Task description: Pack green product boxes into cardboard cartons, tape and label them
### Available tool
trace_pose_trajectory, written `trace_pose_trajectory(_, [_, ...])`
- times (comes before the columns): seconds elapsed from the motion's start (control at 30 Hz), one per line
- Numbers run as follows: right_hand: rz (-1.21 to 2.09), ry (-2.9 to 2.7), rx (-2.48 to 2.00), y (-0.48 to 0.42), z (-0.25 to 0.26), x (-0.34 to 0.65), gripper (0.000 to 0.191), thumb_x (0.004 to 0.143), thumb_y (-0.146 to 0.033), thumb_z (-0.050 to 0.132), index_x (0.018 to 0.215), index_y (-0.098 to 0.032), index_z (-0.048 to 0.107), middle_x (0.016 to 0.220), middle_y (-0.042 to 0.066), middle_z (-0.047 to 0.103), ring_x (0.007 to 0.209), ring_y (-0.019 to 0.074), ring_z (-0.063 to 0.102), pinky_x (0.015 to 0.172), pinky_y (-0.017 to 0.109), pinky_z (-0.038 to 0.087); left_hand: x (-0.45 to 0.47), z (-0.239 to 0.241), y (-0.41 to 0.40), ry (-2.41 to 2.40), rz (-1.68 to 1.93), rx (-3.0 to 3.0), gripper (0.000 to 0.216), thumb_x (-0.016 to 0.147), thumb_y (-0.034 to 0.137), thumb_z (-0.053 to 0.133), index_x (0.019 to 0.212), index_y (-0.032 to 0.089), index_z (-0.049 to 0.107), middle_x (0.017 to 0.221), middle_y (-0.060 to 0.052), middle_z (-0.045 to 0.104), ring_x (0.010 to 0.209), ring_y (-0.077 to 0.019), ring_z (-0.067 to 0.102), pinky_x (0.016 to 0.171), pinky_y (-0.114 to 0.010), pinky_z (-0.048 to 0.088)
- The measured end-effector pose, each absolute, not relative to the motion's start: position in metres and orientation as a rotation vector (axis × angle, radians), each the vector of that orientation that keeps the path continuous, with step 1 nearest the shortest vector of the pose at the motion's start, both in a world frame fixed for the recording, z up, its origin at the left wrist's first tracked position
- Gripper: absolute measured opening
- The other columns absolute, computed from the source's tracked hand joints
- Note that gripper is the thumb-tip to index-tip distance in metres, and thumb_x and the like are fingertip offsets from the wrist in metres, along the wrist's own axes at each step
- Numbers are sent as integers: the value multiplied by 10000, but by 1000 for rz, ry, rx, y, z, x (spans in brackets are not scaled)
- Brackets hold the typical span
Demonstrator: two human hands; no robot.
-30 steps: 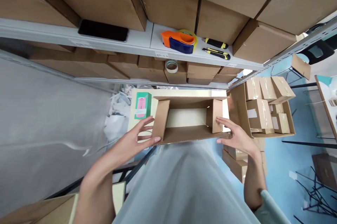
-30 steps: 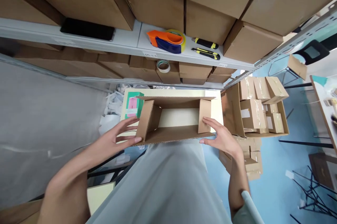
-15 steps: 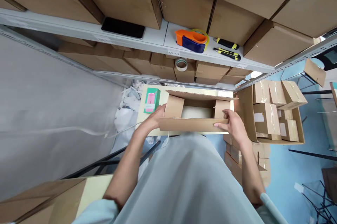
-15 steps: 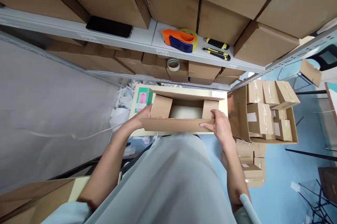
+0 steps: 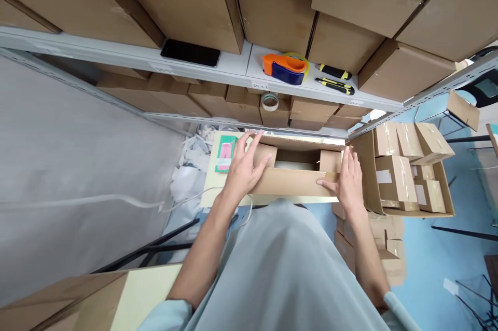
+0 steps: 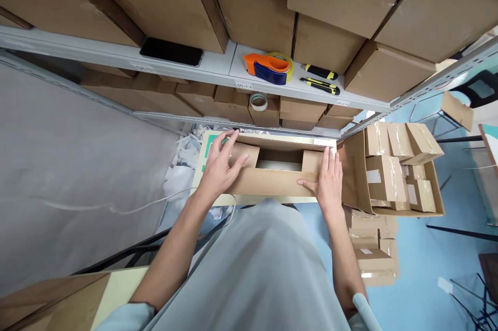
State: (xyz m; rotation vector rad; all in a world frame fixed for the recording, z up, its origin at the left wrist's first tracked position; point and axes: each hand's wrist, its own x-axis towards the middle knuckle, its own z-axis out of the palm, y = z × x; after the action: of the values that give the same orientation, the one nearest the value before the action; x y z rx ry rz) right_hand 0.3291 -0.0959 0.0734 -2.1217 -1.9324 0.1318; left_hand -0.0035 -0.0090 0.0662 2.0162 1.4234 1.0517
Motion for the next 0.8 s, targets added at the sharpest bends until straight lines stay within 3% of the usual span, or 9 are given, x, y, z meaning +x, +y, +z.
trace_pose_trajectory(0.13, [147,-1801,-2095,-105,64,332,1376,883,-877,716,1787,-31,113,1756,381,331,1670,497,326,1335,680,338,-3,59,-17,1468,1160,1990,356,1130,476,524,1274,225,732,1376,-154,689,1383,-306,629,1274,-528,448])
trace_pose_trajectory(0.2, [147,-1732,-2069,-112,58,331,1382,874,-895,703,1790,-42,116,1787,377,269,1690,488,292,1341,673,340,-6,45,-26,1476,1173,1913,328,1130,477,528,1059,228,729,1322,-140,707,1339,-295,655,1256,-521,469])
trace_pose_trajectory(0.27, [229,-1723,-2038,-116,53,331,1266,916,-887,660,1801,-115,187,1831,311,237,1718,452,257,1354,660,338,-9,29,-32,1488,1190,1784,360,1117,523,548,976,227,697,1357,-149,697,1354,-297,657,1244,-517,489])
trace_pose_trajectory(0.37, [435,-1698,-1996,-119,48,332,1046,996,-846,593,1783,-204,338,1849,204,290,1717,386,311,1372,615,348,-12,7,-34,1457,1214,1527,467,1061,656,606,1224,227,697,1495,-175,659,1453,-311,623,1268,-517,484])
trace_pose_trajectory(0.5, [605,-1499,-1909,-112,46,336,813,1122,-746,419,1758,-239,417,1822,113,384,1704,292,364,1406,533,309,-13,-6,-29,1343,1119,1365,856,972,784,663,1617,236,533,1732,-186,504,1655,-341,428,1374,-517,352])
trace_pose_trajectory(0.57, [666,-1409,-1874,-105,45,338,771,1155,-705,323,1780,-254,366,1824,77,383,1716,249,335,1418,496,276,-12,-5,-28,1319,1073,1348,910,962,785,676,1676,252,494,1810,-157,406,1717,-342,307,1407,-506,274])
trace_pose_trajectory(0.67, [717,-1300,-1875,-94,39,341,833,1138,-735,332,1804,-237,287,1836,77,354,1724,236,313,1419,464,264,-9,0,-28,1300,1047,1318,921,985,758,667,1731,273,431,1857,-120,316,1743,-329,226,1424,-508,193])
trace_pose_trajectory(0.8, [806,-1251,-1878,-84,37,349,868,1117,-756,383,1783,-200,347,1815,93,404,1701,239,369,1399,423,310,-6,5,-30,1296,1031,1315,875,1038,723,605,1761,286,379,1874,-96,270,1755,-304,169,1428,-499,150])
